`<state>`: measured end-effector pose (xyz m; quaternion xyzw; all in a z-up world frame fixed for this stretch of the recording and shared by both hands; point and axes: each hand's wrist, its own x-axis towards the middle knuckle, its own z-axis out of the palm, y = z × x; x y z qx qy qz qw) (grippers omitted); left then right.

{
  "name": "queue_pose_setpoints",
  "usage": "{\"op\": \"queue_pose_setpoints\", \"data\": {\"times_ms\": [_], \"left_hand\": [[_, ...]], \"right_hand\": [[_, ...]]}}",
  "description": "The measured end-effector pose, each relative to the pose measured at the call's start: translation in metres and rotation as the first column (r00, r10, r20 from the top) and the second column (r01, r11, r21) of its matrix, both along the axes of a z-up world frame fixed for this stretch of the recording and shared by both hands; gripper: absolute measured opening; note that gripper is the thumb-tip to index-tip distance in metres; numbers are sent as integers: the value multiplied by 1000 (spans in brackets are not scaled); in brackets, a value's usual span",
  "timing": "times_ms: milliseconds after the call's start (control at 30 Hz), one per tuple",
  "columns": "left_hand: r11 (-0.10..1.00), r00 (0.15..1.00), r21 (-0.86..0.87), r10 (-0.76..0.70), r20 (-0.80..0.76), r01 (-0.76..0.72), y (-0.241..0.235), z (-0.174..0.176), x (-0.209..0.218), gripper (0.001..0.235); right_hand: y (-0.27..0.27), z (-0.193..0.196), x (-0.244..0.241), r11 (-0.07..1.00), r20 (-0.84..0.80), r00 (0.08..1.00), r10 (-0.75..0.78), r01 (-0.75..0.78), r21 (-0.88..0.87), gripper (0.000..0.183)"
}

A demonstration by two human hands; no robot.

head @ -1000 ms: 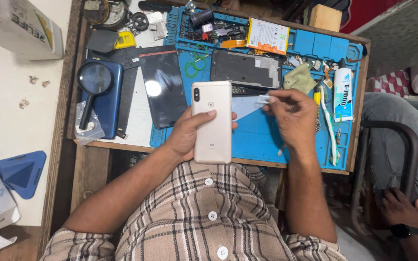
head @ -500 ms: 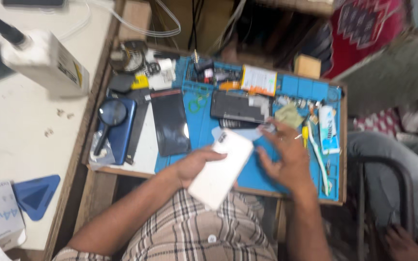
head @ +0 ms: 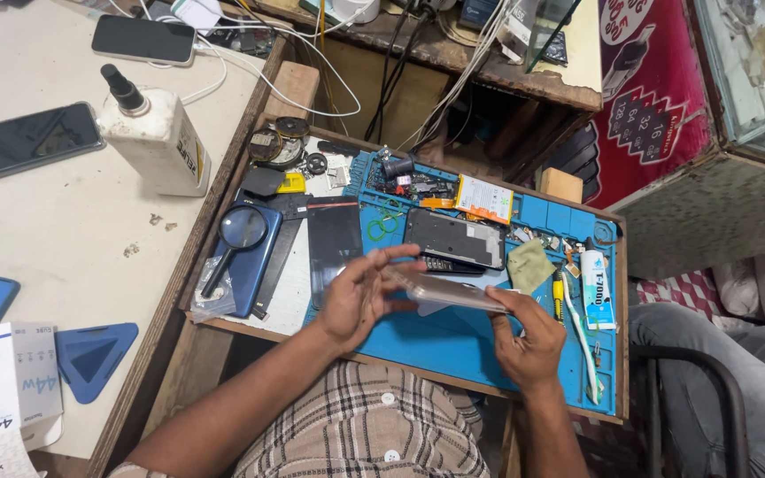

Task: The person cleans the back of a gold smartphone using a toothbrush and a cloth. They wipe the camera area and the back cover, then place the phone on the workbench.

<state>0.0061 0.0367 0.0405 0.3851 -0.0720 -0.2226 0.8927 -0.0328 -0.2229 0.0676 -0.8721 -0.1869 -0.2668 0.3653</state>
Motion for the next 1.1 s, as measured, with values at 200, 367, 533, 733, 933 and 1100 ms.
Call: {"op": "queue_pose_setpoints", "data": {"times_ms": [200, 367, 533, 733, 933, 1100], "left_hand": [[967, 902, 41, 218, 372, -251, -40, -1, -16, 118], [863, 846, 202, 362, 392, -464, -48, -3, -4, 129], [874, 873, 149, 419, 249, -462, -43, -10, 11, 124], [910, 910, 45, 413, -18, -412, -45, -14, 12, 116], [929, 922, -33, 362, -140, -369, -52, 3, 9, 106], [931, 917, -21, 356, -181, -365, -52, 2, 8, 100]], "right_hand": [[22, -8, -7, 991, -127, 990, -65, 78, 107, 24], [42, -11, -11, 999, -156, 987, 35, -29, 44, 22], [48, -9, -12, 989, -218, 965, 147, -145, 26, 37], [43, -11, -12, 975, -120, 976, 183, -165, 146, 36], [42, -5, -12, 975, -82, 981, 177, -163, 149, 32], [37, -8, -12, 979, -76, 981, 180, -171, 111, 29]]}}
